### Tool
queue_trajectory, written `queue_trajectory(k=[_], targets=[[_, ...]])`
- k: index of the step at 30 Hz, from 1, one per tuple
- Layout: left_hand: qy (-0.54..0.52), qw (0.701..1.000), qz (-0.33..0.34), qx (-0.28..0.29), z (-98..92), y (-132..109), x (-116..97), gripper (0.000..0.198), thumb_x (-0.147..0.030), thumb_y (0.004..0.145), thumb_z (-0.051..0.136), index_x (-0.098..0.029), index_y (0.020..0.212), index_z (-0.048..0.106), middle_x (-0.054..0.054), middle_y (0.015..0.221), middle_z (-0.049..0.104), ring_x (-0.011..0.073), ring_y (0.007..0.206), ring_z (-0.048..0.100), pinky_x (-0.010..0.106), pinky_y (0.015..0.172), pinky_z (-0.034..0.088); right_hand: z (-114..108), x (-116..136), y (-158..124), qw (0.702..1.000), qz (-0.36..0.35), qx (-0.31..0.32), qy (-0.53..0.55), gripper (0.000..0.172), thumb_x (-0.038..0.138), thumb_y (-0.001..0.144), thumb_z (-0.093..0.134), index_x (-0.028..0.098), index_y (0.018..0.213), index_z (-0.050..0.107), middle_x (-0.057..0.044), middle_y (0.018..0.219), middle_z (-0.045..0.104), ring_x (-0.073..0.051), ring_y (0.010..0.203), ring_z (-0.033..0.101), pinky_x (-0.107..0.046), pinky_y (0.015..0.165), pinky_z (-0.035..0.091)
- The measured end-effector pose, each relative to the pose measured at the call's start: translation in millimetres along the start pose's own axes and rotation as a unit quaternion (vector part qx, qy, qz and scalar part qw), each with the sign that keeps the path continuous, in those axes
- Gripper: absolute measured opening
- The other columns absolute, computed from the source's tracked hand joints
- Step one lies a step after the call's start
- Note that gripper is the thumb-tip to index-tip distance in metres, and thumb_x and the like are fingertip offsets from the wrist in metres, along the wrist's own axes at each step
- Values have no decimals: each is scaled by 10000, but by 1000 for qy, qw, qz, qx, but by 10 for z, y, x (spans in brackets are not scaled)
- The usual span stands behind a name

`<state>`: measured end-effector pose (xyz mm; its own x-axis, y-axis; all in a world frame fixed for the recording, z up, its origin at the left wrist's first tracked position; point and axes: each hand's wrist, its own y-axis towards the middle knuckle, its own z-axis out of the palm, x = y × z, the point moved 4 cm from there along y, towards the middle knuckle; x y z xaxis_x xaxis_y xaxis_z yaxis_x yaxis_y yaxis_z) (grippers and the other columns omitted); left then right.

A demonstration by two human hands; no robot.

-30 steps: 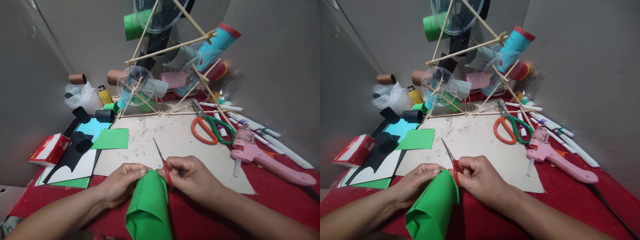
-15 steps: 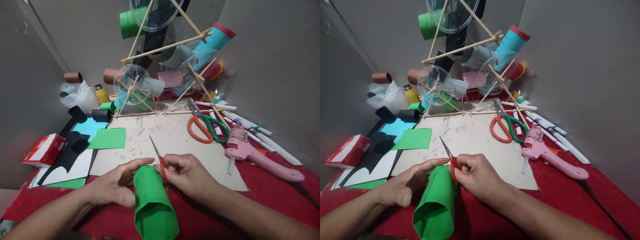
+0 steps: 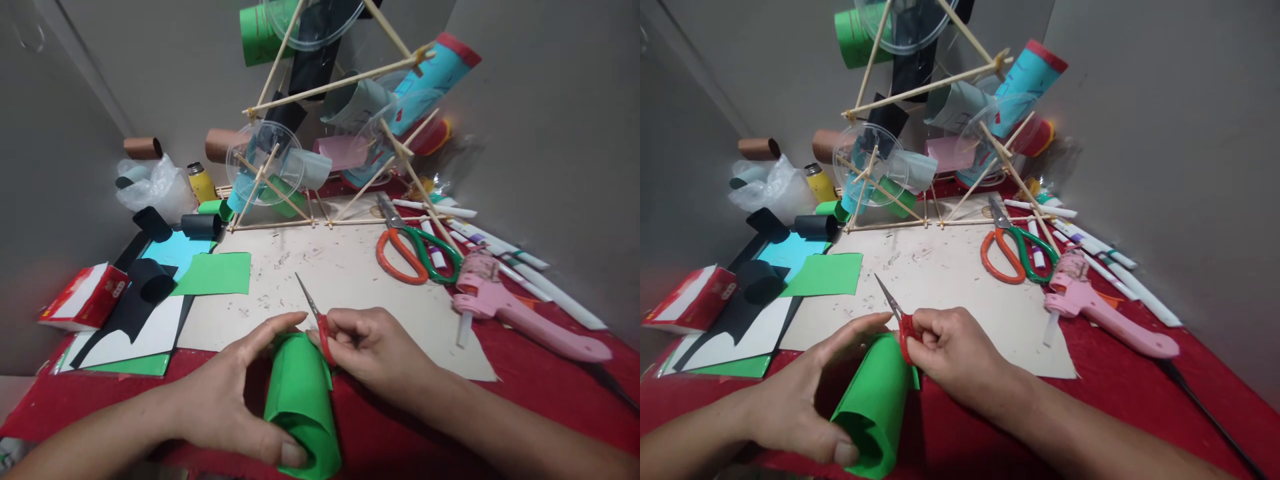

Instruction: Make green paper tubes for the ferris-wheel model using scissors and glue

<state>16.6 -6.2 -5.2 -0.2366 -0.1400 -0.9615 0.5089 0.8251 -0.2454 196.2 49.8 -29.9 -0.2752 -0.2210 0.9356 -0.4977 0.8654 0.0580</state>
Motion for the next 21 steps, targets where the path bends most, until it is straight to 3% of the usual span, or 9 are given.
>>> queue_trajectory(k=[12,15,21], targets=[[67,998,1,-11,-11,20,18,1014,-356,636,862,-329,1501,332,75,1502,423,345,1367,384,479,1168,250,-11,17,-10,1000,-1,1,-11,298,286,744,536,221,519,351,78,467,267,-88,469,236,-234,439,221],[51,999,0,-8,1,12,11,1030,-365,636,861,-338,1508,314,79,1501,421,344,1353,402,480,1153,278,-14,24,-13,1000,-5,3,-18,264,253,727,520,219,521,358,78,467,262,-86,465,232,-234,437,210],[-26,1000,8,-8,2,12,13,1143,-376,599,892,-308,1540,247,143,1537,357,382,1392,346,544,1159,211,-50,7,-15,1000,-4,-16,-17,310,277,741,523,225,519,314,76,478,254,-85,473,225,-234,435,211]])
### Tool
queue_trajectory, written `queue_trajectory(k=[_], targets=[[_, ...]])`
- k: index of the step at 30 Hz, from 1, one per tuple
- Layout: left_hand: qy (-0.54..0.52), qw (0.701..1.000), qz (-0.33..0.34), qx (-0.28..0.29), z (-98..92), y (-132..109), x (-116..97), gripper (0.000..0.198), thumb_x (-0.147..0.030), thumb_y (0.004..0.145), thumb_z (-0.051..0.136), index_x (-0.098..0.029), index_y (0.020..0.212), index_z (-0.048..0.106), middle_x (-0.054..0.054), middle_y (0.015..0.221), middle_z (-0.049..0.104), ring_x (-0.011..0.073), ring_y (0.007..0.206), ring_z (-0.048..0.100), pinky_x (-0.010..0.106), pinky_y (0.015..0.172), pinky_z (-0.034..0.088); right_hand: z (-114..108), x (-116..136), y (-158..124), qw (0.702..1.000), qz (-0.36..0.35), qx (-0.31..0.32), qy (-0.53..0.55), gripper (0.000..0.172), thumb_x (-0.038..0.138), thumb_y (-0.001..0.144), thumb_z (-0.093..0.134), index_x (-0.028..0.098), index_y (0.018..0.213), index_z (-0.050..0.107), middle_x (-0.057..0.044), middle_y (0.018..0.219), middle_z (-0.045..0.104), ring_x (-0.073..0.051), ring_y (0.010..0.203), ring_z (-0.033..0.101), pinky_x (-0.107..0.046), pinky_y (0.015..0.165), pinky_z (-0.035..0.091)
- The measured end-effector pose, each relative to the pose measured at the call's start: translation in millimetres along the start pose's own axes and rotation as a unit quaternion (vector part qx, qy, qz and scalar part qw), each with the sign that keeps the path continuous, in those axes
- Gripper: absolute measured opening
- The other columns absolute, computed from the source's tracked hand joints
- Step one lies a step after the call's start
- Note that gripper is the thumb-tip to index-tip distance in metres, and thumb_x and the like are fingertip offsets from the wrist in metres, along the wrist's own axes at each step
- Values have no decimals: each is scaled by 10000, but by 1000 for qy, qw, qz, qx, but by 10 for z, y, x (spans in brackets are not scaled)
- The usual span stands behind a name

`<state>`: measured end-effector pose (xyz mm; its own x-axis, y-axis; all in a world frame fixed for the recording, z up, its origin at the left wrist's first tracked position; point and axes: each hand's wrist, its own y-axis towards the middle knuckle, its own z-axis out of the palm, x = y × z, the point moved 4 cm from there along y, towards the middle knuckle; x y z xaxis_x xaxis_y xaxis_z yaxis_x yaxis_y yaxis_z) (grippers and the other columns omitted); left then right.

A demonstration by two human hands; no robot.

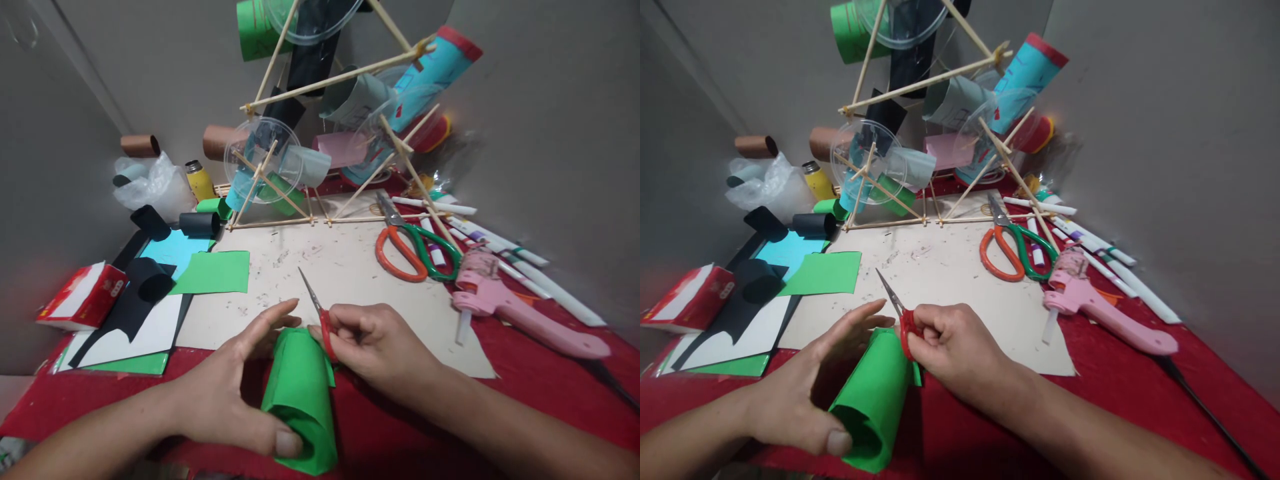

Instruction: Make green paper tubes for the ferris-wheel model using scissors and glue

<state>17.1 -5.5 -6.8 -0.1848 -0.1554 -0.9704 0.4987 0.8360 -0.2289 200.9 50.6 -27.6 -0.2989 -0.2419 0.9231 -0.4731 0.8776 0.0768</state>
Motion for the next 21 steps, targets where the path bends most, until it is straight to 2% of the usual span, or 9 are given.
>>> queue_trajectory(k=[2,5,7,9,12,16,18,21], targets=[[-65,998,11,11,-10,31,10,1137,-452,607,880,-304,1539,247,153,1533,360,374,1374,377,530,1139,254,-25,-7,6,1000,13,-15,9,333,289,745,530,230,513,299,76,480,253,-85,475,227,-235,434,212],[-180,984,7,5,-34,103,32,870,-556,745,750,-286,1485,380,144,1441,491,319,1270,499,458,1065,359,-66,-7,9,998,34,-44,42,347,312,749,549,232,505,315,71,486,279,-88,485,248,-235,436,227],[-246,969,-16,-32,-49,156,53,635,-515,822,690,-245,1376,538,131,1296,622,269,1156,583,391,992,414,-82,4,2,995,45,-60,70,352,344,762,564,226,511,348,67,499,301,-91,494,263,-234,441,239],[-288,954,-41,-68,-43,202,67,426,-415,831,712,-202,1199,680,104,1132,710,227,1045,632,327,927,441,-86,20,-8,992,50,-72,88,362,372,773,575,222,518,368,65,509,305,-93,500,265,-233,443,243],[-320,942,-62,-80,3,249,82,171,-292,855,697,-166,949,764,26,866,746,156,811,656,254,802,458,-81,39,-20,991,47,-85,96,375,385,775,586,222,515,369,64,511,295,-94,502,262,-235,449,250],[-321,940,-78,-83,24,267,140,206,-271,853,698,-105,737,735,-14,613,655,72,547,531,190,612,412,-74,12,-30,989,55,-95,103,386,437,778,604,219,538,395,57,523,310,-99,514,280,-241,461,266],[-319,940,-82,-85,16,268,180,231,-298,798,758,-93,697,719,-10,581,632,60,505,487,183,564,394,-73,-3,-35,988,59,-96,108,392,461,785,606,214,548,414,57,525,312,-98,514,273,-240,458,258],[-311,941,-86,-98,-4,266,235,224,-302,749,800,-91,726,727,9,600,648,72,504,501,191,539,393,-69,1,-35,987,60,-96,117,405,480,787,615,208,551,432,57,530,315,-97,517,271,-238,459,257]])
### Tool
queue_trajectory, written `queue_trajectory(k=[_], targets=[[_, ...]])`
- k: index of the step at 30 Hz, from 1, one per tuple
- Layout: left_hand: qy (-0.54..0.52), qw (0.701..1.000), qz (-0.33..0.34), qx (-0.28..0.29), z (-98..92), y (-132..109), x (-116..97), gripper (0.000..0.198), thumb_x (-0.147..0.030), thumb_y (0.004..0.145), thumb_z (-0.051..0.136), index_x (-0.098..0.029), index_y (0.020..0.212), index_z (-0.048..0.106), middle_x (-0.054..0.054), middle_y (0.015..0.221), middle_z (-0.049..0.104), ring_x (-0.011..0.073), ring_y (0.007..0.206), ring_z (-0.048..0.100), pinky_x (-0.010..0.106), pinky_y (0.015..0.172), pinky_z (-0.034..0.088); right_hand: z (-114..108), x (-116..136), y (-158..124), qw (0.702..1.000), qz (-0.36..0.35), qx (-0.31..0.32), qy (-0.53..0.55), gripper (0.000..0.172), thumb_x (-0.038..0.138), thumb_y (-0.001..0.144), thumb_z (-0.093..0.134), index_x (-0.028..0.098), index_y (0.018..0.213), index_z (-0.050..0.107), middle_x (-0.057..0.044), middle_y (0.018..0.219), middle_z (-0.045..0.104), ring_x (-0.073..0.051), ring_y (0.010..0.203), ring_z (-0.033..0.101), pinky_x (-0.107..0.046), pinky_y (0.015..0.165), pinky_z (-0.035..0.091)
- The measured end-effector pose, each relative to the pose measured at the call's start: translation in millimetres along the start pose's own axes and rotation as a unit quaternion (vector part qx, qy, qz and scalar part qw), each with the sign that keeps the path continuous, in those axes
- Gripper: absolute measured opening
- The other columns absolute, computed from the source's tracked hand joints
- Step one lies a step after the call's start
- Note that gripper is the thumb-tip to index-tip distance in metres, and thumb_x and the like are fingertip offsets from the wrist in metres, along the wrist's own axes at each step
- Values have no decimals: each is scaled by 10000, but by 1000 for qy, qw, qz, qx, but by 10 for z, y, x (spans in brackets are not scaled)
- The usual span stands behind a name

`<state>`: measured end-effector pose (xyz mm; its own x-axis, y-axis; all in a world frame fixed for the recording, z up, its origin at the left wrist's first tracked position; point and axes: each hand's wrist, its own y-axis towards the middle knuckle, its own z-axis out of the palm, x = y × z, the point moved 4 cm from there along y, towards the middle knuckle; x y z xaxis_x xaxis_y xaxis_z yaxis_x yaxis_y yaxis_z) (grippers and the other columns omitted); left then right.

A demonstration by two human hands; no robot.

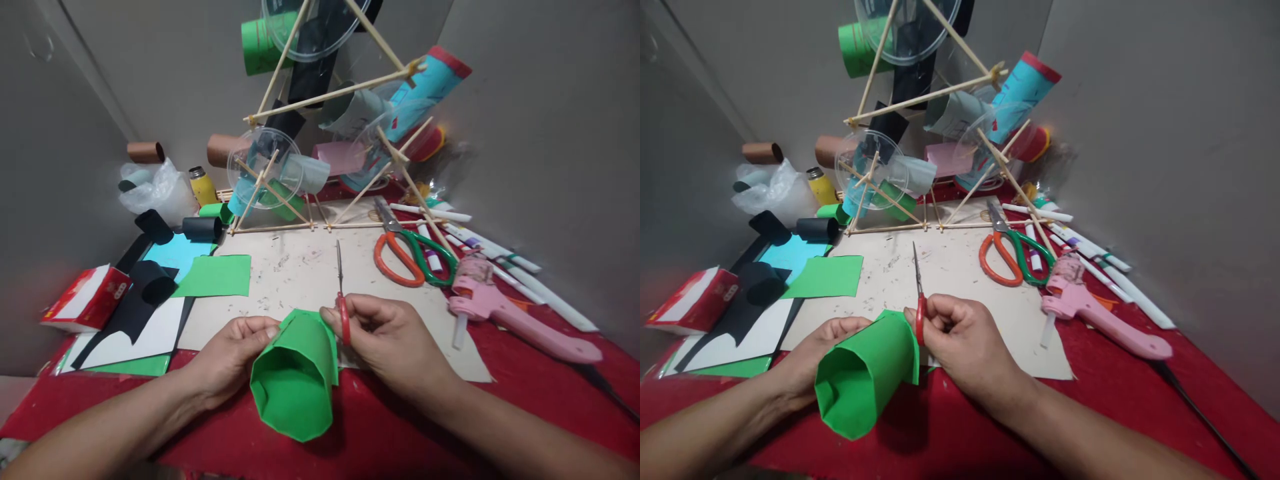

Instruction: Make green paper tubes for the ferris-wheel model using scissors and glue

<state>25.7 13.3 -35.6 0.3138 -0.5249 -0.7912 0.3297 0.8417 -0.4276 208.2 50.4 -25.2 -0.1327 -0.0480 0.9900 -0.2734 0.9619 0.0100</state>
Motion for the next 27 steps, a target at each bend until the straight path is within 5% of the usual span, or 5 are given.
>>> queue_trajectory(k=[8,13,27], targets=[[-47,999,-9,-20,-34,8,24,226,-292,706,835,-108,776,724,32,698,677,104,598,574,233,644,457,54,11,16,1000,-19,4,-2,386,416,780,618,211,529,408,66,510,307,-92,502,272,-234,453,264],[-38,999,-28,-25,-111,46,95,222,-298,746,799,-103,760,695,0,604,585,88,533,506,225,578,409,60,16,0,999,-39,8,-9,358,377,795,573,218,528,396,68,504,314,-89,490,278,-230,440,265],[-52,997,-27,46,-20,47,80,281,-303,780,780,-112,648,622,-26,551,521,60,483,435,193,523,364,101,68,-31,993,-99,55,-42,386,369,822,574,216,521,387,70,473,326,-83,459,279,-227,428,252]])
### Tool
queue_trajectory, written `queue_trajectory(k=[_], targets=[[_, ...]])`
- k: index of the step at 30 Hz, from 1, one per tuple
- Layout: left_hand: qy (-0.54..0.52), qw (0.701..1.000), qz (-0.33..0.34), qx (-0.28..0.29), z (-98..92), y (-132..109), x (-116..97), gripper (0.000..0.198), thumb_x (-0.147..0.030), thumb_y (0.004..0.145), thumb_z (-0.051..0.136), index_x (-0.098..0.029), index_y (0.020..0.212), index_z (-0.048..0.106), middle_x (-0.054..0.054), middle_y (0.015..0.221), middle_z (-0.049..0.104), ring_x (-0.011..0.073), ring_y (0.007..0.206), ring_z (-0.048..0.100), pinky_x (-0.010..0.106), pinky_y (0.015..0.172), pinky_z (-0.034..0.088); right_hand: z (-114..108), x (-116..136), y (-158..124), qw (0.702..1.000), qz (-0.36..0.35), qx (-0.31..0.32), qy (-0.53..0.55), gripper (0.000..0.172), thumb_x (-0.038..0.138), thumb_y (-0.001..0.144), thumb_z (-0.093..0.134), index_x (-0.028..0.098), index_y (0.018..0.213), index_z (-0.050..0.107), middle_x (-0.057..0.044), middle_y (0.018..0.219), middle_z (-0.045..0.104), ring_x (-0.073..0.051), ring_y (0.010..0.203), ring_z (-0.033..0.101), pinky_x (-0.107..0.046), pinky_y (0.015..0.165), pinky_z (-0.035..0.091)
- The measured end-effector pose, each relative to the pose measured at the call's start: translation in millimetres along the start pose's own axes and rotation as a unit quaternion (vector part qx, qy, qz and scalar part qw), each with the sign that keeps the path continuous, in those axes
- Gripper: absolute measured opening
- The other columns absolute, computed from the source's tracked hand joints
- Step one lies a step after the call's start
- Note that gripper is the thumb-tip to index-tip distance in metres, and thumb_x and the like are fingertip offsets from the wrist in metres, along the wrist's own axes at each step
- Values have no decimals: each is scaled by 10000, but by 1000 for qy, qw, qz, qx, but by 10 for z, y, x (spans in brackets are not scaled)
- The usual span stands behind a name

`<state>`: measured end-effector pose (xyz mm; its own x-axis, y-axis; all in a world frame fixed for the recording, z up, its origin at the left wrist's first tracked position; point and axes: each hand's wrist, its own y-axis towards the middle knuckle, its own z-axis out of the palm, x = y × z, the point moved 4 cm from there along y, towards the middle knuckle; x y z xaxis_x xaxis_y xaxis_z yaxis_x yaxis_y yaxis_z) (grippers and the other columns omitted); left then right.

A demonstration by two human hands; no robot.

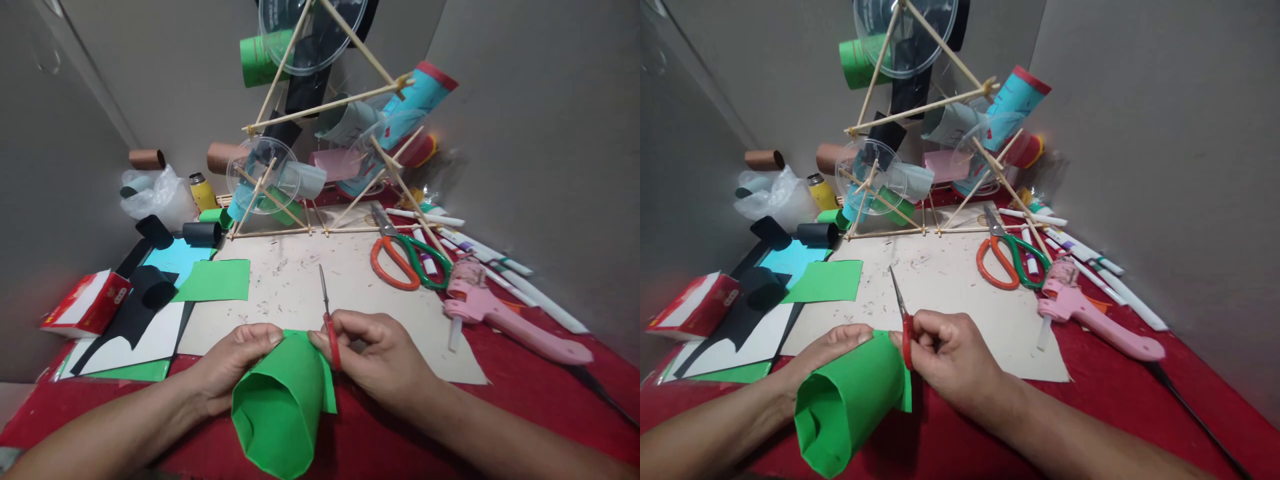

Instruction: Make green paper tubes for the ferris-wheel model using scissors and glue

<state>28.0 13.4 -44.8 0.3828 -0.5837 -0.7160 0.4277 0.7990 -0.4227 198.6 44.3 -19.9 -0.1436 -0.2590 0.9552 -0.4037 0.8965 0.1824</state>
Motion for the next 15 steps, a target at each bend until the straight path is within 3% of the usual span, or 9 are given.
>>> queue_trajectory(k=[8,15], targets=[[4,997,48,-54,-122,-7,-147,269,-306,696,841,-123,670,645,-16,595,583,76,512,501,199,540,409,-72,21,-15,999,41,23,1,365,421,773,615,222,559,395,60,520,348,-102,499,320,-242,472,289],[27,989,104,-103,-257,-86,-270,291,-358,712,827,-126,734,652,-12,628,588,92,543,529,218,577,426,-31,-27,-37,982,93,147,-67,358,376,746,602,228,560,334,81,503,267,-97,503,262,-247,471,223]])
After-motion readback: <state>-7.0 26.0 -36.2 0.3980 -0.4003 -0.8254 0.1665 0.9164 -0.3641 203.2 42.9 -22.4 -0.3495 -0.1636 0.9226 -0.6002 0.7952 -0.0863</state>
